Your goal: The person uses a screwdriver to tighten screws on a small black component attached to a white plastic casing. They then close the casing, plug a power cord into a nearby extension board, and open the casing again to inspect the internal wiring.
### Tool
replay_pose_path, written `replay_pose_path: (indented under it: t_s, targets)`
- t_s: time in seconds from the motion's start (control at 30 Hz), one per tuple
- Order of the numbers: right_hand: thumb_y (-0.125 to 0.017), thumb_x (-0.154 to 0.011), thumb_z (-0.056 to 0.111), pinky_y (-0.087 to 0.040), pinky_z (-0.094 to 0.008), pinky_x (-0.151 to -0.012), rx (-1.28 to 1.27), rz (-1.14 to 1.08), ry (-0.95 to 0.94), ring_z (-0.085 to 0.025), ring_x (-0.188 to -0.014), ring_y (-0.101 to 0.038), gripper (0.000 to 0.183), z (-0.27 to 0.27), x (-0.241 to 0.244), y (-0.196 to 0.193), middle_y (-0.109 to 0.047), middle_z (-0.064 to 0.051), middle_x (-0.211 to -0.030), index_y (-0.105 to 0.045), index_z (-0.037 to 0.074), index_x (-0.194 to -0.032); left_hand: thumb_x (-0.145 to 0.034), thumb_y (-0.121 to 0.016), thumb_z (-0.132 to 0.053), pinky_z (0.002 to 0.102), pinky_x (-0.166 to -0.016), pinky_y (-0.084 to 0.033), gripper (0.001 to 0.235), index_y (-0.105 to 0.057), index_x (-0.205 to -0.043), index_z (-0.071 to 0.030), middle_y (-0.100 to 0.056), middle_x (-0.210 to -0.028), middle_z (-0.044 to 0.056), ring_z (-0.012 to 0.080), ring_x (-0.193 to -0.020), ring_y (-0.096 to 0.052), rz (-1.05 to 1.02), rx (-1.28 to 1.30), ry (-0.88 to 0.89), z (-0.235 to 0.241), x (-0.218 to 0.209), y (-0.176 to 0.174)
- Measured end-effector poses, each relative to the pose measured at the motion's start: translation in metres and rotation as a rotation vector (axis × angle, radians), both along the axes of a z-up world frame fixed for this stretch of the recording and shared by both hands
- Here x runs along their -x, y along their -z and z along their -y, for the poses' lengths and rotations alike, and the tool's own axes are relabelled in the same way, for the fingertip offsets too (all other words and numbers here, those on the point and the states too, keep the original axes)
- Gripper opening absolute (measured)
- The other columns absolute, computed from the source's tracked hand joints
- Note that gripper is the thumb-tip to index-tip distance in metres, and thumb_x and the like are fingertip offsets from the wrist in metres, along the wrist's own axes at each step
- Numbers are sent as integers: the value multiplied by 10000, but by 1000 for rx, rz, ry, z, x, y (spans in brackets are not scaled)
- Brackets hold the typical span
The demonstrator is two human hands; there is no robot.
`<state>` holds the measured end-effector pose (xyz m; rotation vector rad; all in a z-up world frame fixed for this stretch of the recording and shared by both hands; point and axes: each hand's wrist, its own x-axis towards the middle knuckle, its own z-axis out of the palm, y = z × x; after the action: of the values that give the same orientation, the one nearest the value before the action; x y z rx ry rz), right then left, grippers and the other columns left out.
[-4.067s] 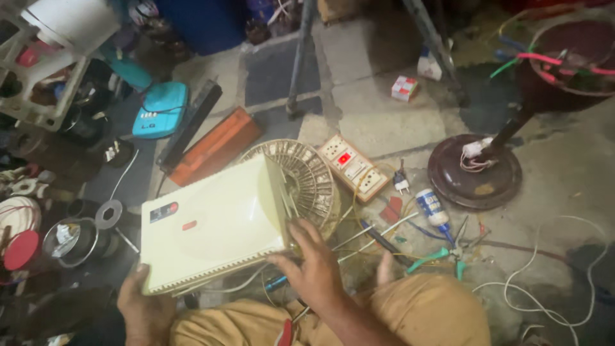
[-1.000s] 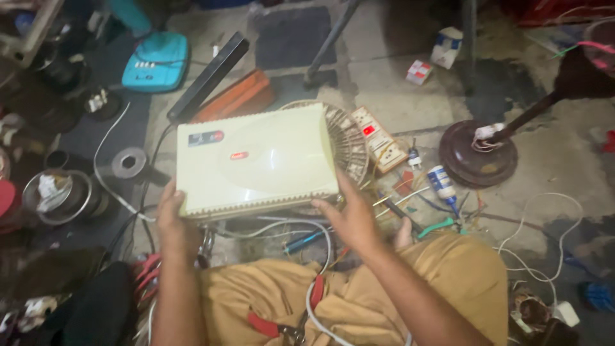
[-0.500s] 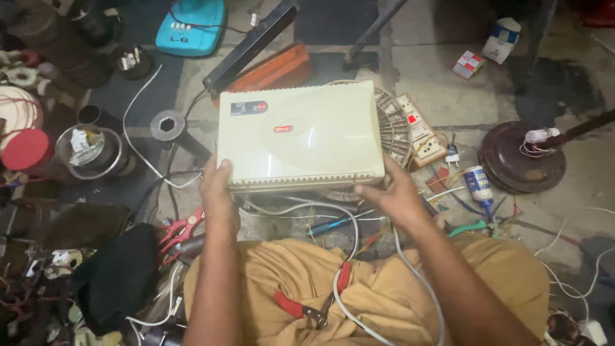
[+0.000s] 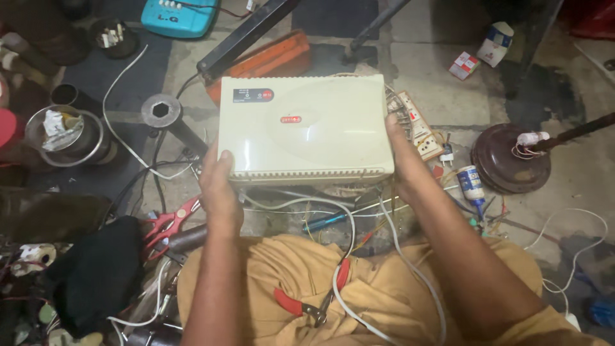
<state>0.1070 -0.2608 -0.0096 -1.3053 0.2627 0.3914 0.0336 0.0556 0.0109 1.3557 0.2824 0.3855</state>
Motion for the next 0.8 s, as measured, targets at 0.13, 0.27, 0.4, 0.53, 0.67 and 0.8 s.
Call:
replay_pose_path:
  t_s: [0.13,0.27,0.4,0.53,0.67,0.8]
  targets:
    - [-444,-935,656,-461,-406,-1069,-5,-21,47,-246,-1295,-582,809,-3,-2,-16,-595,-127,-1456,-488,66,-1486,-969,-520,-177,370,-1153,-352,494,-578,-1401,54,-536,-1470,186,266,-1354,-502,31,-213,-44,4,-4,-6]
    - [-446,-935,642,-428,-395,-1102,30,-74,99,-241,-1331,-565,788,-5,-6,-15,-586,-110,-1478,-485,79,-1485,-1020,-505,-195,374,-1180,-304,511,-482,-1469,48,-472,-1534,187,270,-1426,-433,83,-275,-38,4,-9,-6]
    - [-490,-971,631,-437,-302,-784,205,-39,68,-167,-959,-594,696,-3,-8,-18,-671,-80,-1147,-620,48,-1328,-987,-507,-204,363,-1100,-405,496,-581,-1421,25,-591,-1419,168,261,-1290,-553,-13,-141,24,-9,-37,-3]
    - [-541,-944,613,-285,-284,-443,307,14,-25,-115,-539,-452,605,-3,-6,-27,-622,-14,-755,-687,55,-1126,-996,-503,-199,335,-1080,-405,473,-586,-1407,18,-636,-1376,137,224,-1251,-573,-31,-68,44,-15,-46,-4]
    - [-550,-965,602,-293,-286,-427,219,-58,47,-109,-493,-405,542,19,-6,-14,-550,4,-678,-670,82,-1063,-992,-490,-176,313,-1082,-406,462,-587,-1397,25,-650,-1368,124,194,-1246,-590,27,-143,-12,-10,-40,0]
    - [-637,-1006,444,-402,-324,-594,623,169,299,-147,-666,-529,431,67,38,23,-629,-33,-808,-697,24,-1085,-973,-535,-178,314,-1026,-441,445,-622,-1357,31,-671,-1289,113,187,-1159,-610,-57,-21,-17,-12,-39,2]
